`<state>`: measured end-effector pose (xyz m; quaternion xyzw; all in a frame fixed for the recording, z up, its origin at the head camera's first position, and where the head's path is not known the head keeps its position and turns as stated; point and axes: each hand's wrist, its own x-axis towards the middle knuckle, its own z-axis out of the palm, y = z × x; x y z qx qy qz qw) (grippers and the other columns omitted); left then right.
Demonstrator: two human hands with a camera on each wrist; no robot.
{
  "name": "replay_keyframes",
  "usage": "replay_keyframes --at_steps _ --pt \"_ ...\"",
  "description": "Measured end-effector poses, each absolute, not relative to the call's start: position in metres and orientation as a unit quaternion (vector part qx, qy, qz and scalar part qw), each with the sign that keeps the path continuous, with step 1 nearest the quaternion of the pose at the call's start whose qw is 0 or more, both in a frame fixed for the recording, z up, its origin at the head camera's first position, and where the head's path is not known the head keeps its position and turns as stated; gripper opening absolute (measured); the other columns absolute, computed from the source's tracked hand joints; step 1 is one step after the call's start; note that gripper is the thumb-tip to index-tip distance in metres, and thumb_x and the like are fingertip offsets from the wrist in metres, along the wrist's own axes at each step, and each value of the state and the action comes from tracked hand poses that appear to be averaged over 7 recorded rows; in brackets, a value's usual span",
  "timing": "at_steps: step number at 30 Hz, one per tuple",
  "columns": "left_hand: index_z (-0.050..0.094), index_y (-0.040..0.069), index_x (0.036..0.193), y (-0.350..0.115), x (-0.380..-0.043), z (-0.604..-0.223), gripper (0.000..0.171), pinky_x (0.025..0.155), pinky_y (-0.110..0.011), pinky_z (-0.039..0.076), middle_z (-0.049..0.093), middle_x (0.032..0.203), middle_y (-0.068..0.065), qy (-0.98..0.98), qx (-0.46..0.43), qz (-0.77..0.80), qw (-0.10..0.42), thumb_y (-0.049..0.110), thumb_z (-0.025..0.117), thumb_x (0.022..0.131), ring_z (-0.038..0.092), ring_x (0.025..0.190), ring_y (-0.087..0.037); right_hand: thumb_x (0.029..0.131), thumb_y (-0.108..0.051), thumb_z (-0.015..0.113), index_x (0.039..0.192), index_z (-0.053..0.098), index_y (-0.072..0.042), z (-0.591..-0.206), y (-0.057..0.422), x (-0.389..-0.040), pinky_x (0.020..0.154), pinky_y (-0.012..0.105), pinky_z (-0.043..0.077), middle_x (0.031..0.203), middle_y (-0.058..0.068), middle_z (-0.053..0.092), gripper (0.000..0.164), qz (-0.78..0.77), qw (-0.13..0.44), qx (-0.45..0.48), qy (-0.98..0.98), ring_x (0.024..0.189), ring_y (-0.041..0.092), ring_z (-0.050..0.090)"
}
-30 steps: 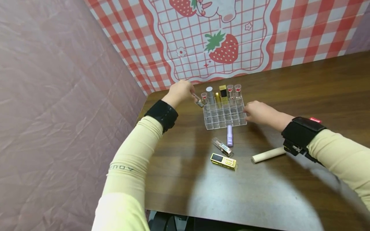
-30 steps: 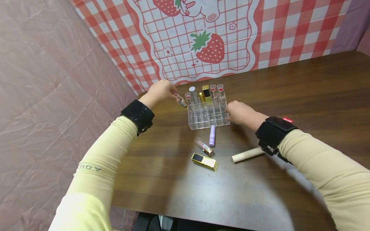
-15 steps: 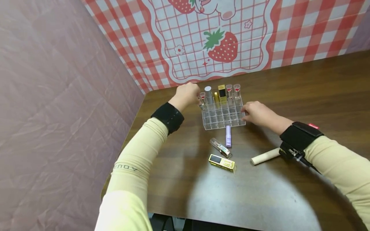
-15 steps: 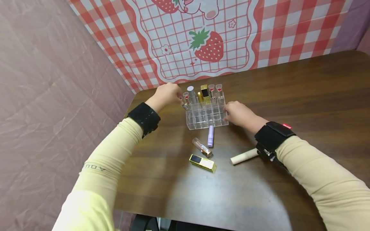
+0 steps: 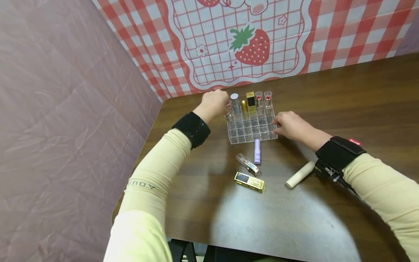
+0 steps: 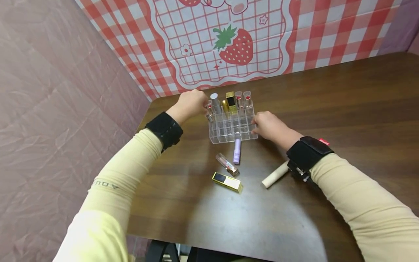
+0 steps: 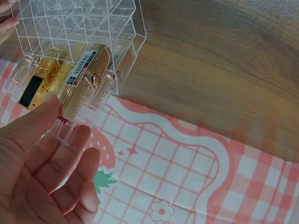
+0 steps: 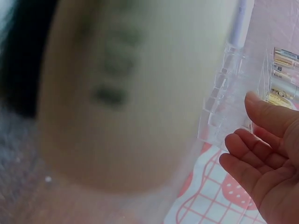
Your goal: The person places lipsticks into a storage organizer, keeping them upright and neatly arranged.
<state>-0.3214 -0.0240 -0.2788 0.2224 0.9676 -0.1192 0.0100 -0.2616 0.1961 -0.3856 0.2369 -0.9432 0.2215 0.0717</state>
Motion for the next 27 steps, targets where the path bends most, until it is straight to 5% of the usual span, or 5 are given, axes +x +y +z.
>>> replay_keyframes --at_steps 14,27 --pt "0.066 0.014 0.085 -0.017 -0.330 -0.286 0.012 0.072 -0.037 0.050 0.065 0.097 0.000 0.966 0.226 -0.119 0.036 0.018 0.070 0.075 0.060 0.088 -0.018 0.075 -0.005 0.071 0.086 0.064 0.011 -0.383 0.191 -0.263 0.061 0.039 0.045 0.075 0.018 0.060 0.020 0.218 0.053 0.221 -0.949 0.065 0.024 0.053" --pt "0.069 0.018 0.091 -0.019 -0.330 -0.297 0.017 0.073 -0.036 0.050 0.067 0.100 0.001 0.968 0.229 -0.104 0.007 0.017 0.070 0.074 0.062 0.089 -0.020 0.076 -0.005 0.070 0.089 0.064 0.011 -0.381 0.190 -0.263 0.062 0.040 0.045 0.078 0.018 0.060 0.021 0.227 0.038 0.203 -0.952 0.067 0.024 0.053"
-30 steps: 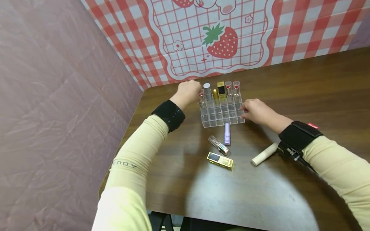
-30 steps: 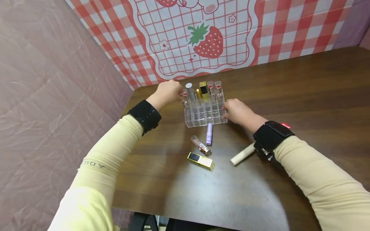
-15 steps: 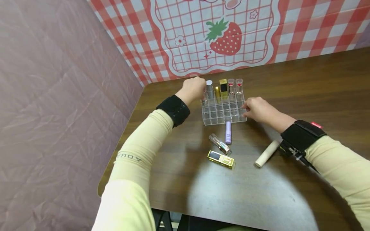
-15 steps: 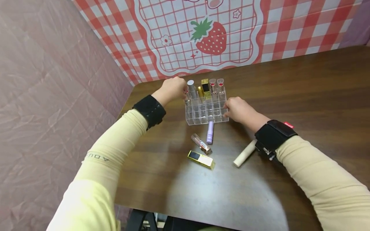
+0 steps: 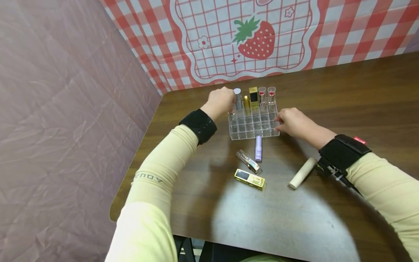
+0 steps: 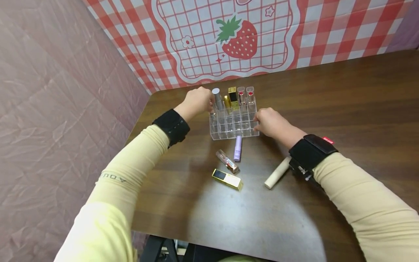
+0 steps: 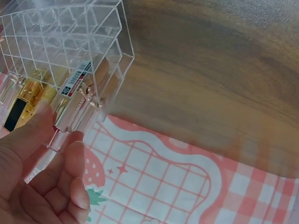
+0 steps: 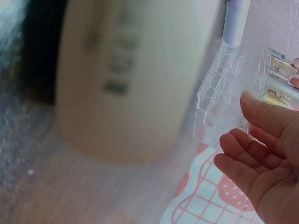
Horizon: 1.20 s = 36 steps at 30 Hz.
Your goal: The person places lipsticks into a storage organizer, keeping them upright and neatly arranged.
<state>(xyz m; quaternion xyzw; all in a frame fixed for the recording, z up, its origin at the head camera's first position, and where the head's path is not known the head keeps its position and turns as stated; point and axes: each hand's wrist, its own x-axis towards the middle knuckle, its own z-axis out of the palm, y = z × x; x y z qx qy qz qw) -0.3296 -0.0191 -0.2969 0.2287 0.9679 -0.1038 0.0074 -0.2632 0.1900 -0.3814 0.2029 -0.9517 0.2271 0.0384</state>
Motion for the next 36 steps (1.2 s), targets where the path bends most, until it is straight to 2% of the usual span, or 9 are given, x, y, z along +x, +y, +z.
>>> replay_keyframes --at_steps 14,23,36 --pt "0.070 0.017 0.084 -0.022 -0.330 -0.302 0.008 0.070 -0.038 0.051 0.068 0.093 0.000 0.964 0.254 -0.075 -0.025 0.015 0.068 0.076 0.063 0.085 -0.020 0.076 -0.006 0.071 0.086 0.063 0.010 -0.376 0.193 -0.264 0.060 0.040 0.045 0.077 0.019 0.060 0.020 0.210 0.047 0.206 -0.955 0.066 0.025 0.053" --pt "0.071 0.016 0.080 -0.017 -0.331 -0.301 0.015 0.066 -0.038 0.051 0.068 0.089 -0.001 0.955 0.271 -0.103 -0.061 0.007 0.061 0.074 0.063 0.079 -0.020 0.077 -0.006 0.070 0.087 0.064 0.010 -0.372 0.194 -0.266 0.060 0.040 0.044 0.079 0.020 0.060 0.021 0.207 0.047 0.200 -0.956 0.067 0.025 0.054" --pt "0.071 0.018 0.083 -0.031 -0.333 -0.308 0.010 0.066 -0.038 0.050 0.068 0.084 0.002 0.947 0.302 -0.094 -0.054 0.014 0.066 0.076 0.062 0.076 -0.018 0.078 -0.006 0.069 0.083 0.063 0.009 -0.379 0.188 -0.265 0.055 0.035 0.041 0.074 0.016 0.058 0.017 0.216 0.023 0.191 -0.957 0.063 0.022 0.049"
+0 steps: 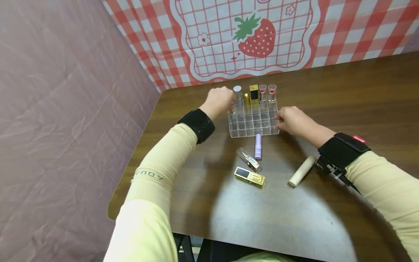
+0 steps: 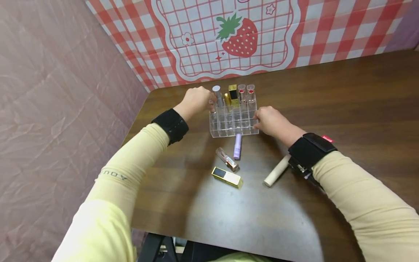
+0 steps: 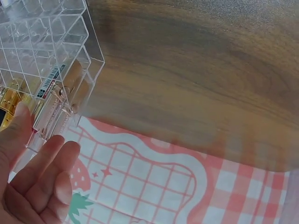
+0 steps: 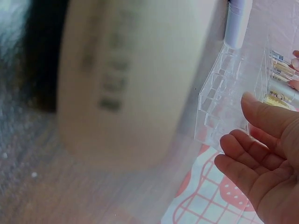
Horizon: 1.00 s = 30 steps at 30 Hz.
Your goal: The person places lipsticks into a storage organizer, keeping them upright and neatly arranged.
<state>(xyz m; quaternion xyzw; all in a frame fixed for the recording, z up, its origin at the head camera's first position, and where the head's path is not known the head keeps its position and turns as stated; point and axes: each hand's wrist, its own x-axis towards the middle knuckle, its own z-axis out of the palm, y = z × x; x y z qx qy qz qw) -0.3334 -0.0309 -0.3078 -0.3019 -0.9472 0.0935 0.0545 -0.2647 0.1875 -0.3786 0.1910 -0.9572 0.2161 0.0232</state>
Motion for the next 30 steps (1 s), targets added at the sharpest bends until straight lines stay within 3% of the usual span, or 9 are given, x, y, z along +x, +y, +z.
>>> replay_keyframes --at_steps 9,14,24,30 --pt "0.070 0.026 0.104 -0.034 -0.335 -0.305 0.028 0.074 -0.038 0.050 0.067 0.105 0.005 -0.953 -0.290 0.078 0.029 0.026 0.071 0.076 0.063 0.093 -0.019 0.078 -0.007 0.070 0.087 0.063 0.009 -0.377 0.186 -0.264 0.057 0.036 0.042 0.076 0.017 0.059 0.019 0.215 0.021 0.181 -0.959 0.064 0.022 0.050" --pt "0.069 0.025 0.108 -0.035 -0.335 -0.302 0.036 0.076 -0.038 0.049 0.066 0.110 0.004 -0.954 -0.288 0.077 0.007 0.035 0.074 0.074 0.062 0.096 -0.020 0.077 -0.006 0.070 0.084 0.063 0.008 -0.378 0.187 -0.264 0.056 0.036 0.042 0.073 0.015 0.059 0.017 0.212 0.018 0.184 -0.959 0.063 0.021 0.049" --pt "0.070 0.027 0.106 -0.042 -0.328 -0.281 0.024 0.076 -0.036 0.050 0.066 0.108 0.008 -0.959 -0.280 0.041 0.030 0.032 0.067 0.082 0.061 0.099 -0.013 0.077 -0.006 0.070 0.082 0.064 0.008 -0.378 0.185 -0.261 0.057 0.036 0.041 0.072 0.014 0.059 0.016 0.209 0.038 0.198 -0.957 0.062 0.021 0.049" --pt "0.066 0.025 0.113 -0.052 -0.322 -0.260 0.033 0.078 -0.031 0.049 0.067 0.108 0.008 -0.968 -0.245 -0.031 0.038 0.036 0.066 0.082 0.061 0.098 -0.010 0.077 -0.006 0.070 0.082 0.064 0.008 -0.377 0.186 -0.262 0.056 0.035 0.041 0.071 0.013 0.058 0.016 0.207 0.030 0.195 -0.958 0.062 0.021 0.048"
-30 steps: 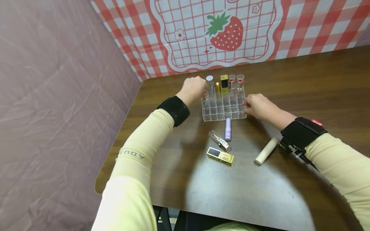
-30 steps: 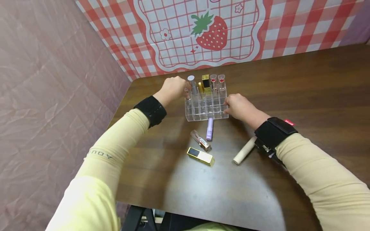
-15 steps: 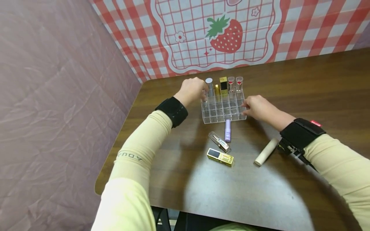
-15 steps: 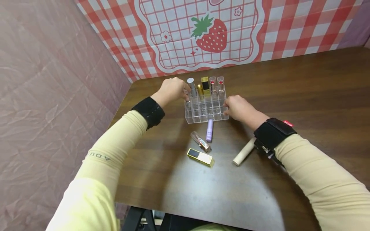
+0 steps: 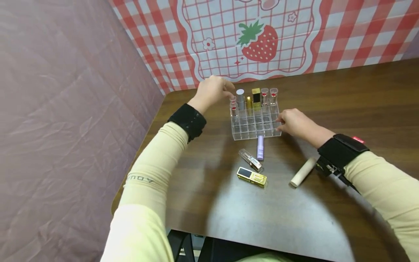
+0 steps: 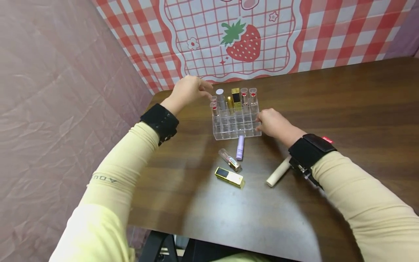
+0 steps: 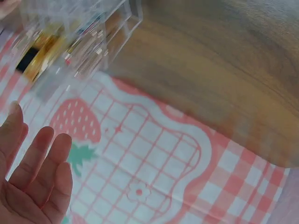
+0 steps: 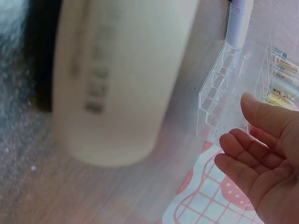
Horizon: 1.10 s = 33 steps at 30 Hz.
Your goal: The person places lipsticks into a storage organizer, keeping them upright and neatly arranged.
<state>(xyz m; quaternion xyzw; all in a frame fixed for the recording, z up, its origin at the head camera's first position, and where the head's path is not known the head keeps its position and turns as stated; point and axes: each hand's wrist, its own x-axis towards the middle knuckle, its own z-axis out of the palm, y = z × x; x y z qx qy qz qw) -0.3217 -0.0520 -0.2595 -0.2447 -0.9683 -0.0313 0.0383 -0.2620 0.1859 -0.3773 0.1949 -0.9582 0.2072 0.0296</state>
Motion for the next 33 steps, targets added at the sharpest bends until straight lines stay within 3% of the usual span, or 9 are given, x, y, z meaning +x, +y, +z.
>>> replay_keyframes --at_steps 8,16,22,26,33 --pt "0.064 0.026 0.117 -0.082 -0.308 -0.236 0.037 0.066 -0.026 0.045 0.069 0.101 0.003 -0.969 -0.207 -0.098 0.095 0.038 0.065 0.082 0.063 0.093 -0.009 0.079 -0.006 0.068 0.090 0.064 0.010 -0.375 0.186 -0.260 0.055 0.034 0.042 0.079 0.018 0.062 0.019 0.205 0.008 0.186 -0.961 0.063 0.020 0.050" --pt "0.065 0.024 0.115 -0.122 -0.288 -0.238 0.037 0.058 -0.024 0.035 0.070 0.099 -0.001 -0.970 -0.166 -0.141 0.108 0.036 0.067 0.080 0.063 0.088 -0.013 0.082 -0.002 0.062 0.105 0.059 0.016 -0.375 0.191 -0.252 0.063 0.041 0.046 0.092 0.029 0.062 0.029 0.169 0.029 0.237 -0.956 0.075 0.030 0.059" --pt "0.067 0.020 0.112 -0.144 -0.271 -0.251 0.034 0.067 -0.031 0.046 0.071 0.095 -0.003 -0.966 -0.162 -0.163 0.119 0.032 0.068 0.081 0.064 0.088 -0.017 0.080 -0.003 0.064 0.110 0.056 0.016 -0.373 0.197 -0.244 0.064 0.043 0.045 0.083 0.022 0.062 0.036 0.172 0.045 0.225 -0.958 0.074 0.028 0.057" --pt "0.068 0.017 0.111 -0.152 -0.262 -0.266 0.034 0.071 -0.035 0.049 0.071 0.094 -0.005 -0.961 -0.170 -0.177 0.124 0.029 0.070 0.080 0.065 0.087 -0.018 0.080 -0.001 0.063 0.110 0.055 0.017 -0.368 0.198 -0.235 0.065 0.044 0.046 0.089 0.026 0.062 0.036 0.182 0.045 0.219 -0.957 0.076 0.029 0.058" --pt "0.068 0.017 0.110 -0.141 -0.243 -0.305 0.032 0.074 -0.034 0.049 0.071 0.094 -0.002 -0.957 -0.199 -0.193 0.081 0.028 0.070 0.080 0.066 0.086 -0.014 0.079 0.002 0.061 0.104 0.059 0.015 -0.359 0.186 -0.219 0.063 0.041 0.047 0.083 0.021 0.062 0.028 0.174 0.059 0.243 -0.952 0.072 0.025 0.056"
